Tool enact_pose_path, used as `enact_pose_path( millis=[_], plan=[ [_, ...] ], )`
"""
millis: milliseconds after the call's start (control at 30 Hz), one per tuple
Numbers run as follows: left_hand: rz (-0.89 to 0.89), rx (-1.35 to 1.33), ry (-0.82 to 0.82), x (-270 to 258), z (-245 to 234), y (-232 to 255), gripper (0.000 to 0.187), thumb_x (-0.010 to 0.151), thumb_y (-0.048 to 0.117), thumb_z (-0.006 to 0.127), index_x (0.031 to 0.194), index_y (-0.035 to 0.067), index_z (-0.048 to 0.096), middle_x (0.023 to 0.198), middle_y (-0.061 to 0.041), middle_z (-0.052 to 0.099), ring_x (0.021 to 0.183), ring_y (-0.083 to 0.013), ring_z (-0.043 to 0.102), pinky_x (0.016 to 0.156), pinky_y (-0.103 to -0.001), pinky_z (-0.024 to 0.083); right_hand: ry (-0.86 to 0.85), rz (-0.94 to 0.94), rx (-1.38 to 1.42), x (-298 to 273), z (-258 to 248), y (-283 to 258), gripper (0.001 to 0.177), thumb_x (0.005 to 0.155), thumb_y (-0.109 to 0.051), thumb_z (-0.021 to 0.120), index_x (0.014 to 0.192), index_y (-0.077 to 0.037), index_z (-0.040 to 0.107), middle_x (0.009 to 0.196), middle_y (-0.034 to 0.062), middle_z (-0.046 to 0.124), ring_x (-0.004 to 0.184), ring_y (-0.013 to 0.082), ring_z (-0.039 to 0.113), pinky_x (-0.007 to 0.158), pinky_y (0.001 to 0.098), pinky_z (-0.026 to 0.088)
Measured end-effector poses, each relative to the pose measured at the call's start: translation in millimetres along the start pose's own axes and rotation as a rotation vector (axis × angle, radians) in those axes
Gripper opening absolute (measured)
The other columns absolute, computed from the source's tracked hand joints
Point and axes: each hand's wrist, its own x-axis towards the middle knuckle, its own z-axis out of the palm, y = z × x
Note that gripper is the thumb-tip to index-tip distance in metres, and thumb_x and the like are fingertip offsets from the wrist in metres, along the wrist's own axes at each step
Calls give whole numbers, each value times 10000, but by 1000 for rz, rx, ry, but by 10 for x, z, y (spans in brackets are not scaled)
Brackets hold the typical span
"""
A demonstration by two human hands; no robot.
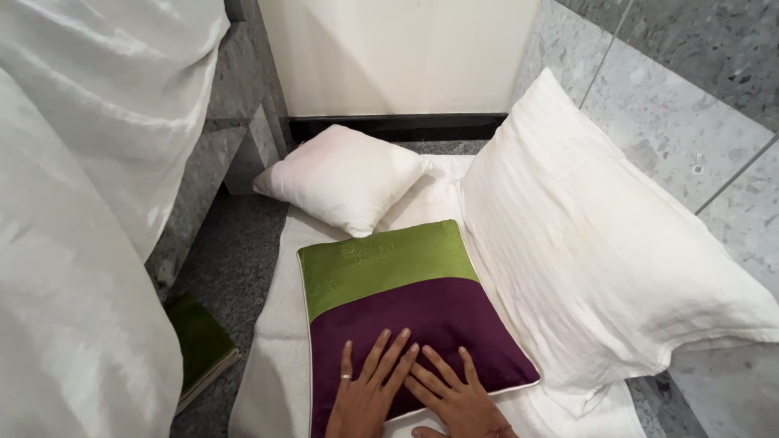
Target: Changing and arranging pillowcases on pillows on a low bed.
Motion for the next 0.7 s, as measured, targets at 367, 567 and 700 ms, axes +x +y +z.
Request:
enact_pose_path(
  millis=[367, 567, 700],
  plan=[
    [-573, 34, -115, -211, -33, -339, 1278, 805, 167, 839, 1590, 332, -156, 1692, 55, -260, 1525, -317, -137, 1011, -888, 114, -655, 636, 189, 48, -520, 194, 1081, 851, -330, 720, 1631, -115, 3, 1728, 23, -90, 1551, 246, -36, 1196, 655, 101],
    [-677, -138, -498, -260, -190, -356, 1277, 877, 388, 821, 1620, 245, -207, 1707, 51, -276, 1590, -304, -161, 1134, -828, 94, -677, 910, 88, -447, -30, 395, 1012, 785, -55, 628, 1632, -77, 74, 1731, 59, 39, 1601, 208, 81, 1252, 515, 164],
    [-510, -197, -407, -133, -625, -116, 1375, 803, 638, 805, 1605, 155, -202, 1699, -60, -298, 1586, -357, -174, 1167, -772, 5, 19, 697, 264, -198, -256, 340, 800, 772, -65, 596, 1523, -24, 325, 1667, 147, 215, 1576, 333, 182, 1249, 574, 169]
  ],
)
